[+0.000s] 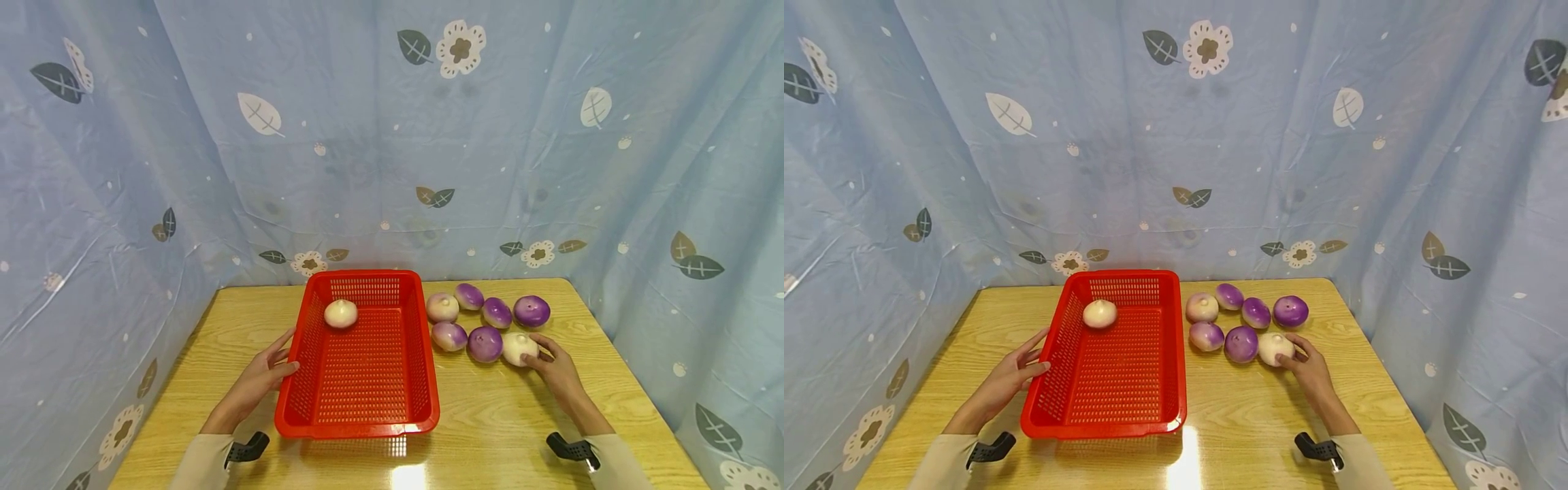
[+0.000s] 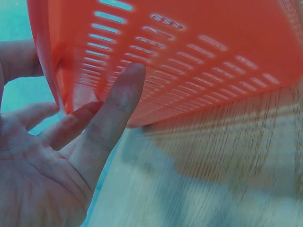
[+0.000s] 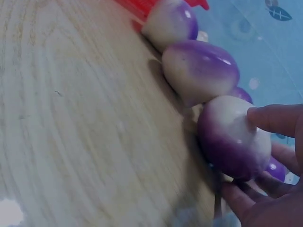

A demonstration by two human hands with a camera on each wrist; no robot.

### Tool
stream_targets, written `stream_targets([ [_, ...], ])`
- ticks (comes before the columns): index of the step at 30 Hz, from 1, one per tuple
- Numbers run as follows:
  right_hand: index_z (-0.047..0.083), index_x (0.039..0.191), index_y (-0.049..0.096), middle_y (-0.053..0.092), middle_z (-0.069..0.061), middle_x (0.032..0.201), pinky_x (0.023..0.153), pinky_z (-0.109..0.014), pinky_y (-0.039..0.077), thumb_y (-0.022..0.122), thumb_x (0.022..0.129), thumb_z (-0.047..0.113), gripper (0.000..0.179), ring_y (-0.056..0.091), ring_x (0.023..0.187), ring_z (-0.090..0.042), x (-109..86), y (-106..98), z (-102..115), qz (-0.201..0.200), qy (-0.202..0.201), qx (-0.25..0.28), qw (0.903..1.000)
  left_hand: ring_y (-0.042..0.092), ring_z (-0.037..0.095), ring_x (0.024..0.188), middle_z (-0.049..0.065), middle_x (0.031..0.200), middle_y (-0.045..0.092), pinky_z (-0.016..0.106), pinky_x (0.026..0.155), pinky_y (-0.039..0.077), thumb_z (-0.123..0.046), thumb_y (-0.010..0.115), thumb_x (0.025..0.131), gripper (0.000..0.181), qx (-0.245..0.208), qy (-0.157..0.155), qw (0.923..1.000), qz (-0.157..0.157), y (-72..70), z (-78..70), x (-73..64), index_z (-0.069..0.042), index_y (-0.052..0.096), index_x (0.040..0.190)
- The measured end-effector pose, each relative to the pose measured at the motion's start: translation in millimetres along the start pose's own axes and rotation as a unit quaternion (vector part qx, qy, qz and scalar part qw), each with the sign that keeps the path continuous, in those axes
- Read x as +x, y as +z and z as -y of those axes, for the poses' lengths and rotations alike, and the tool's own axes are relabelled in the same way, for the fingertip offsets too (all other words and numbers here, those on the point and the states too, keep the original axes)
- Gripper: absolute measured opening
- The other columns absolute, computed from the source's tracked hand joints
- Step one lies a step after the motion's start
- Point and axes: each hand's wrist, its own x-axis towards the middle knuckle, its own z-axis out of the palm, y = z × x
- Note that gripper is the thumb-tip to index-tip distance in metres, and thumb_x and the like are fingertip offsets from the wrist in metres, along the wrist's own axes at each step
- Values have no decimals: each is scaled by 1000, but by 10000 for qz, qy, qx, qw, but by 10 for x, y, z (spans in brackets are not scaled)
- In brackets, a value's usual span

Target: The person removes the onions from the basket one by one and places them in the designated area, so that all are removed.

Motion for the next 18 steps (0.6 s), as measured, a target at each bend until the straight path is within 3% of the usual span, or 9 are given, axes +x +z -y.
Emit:
stream_targets([
  [4,1,153,25,25,-24,159,82,-2,43,62,97,31,73,29,146,-37,-41,-84,77,34,178,-178,9997,63,40,116,29,152,37,46,83,60,-16,61,96,76,2,12,10000,9,-1,10,4,-28,18,158],
  [9,2,151,28,27,-23,158,83,-1,40,61,97,36,72,28,146,-41,-105,-207,257,-287,-41,-404,9988,63,39,116,28,152,37,46,83,60,-17,61,96,76,19,4,10000,5,-6,16,5,-29,18,158],
  [13,10,146,39,32,-17,155,86,-2,40,61,96,38,61,37,143,-33,-168,-263,440,-575,-342,-449,9967,63,39,116,28,152,36,46,84,60,-17,61,96,77,22,-3,10000,1,-9,17,5,-29,18,158],
  [18,16,140,47,47,2,141,85,-2,41,65,95,35,53,50,123,0,-250,-252,629,-753,-759,-297,9938,64,35,114,27,152,38,46,83,60,-18,61,96,77,75,-42,9999,-53,-13,27,8,-29,18,158],
])
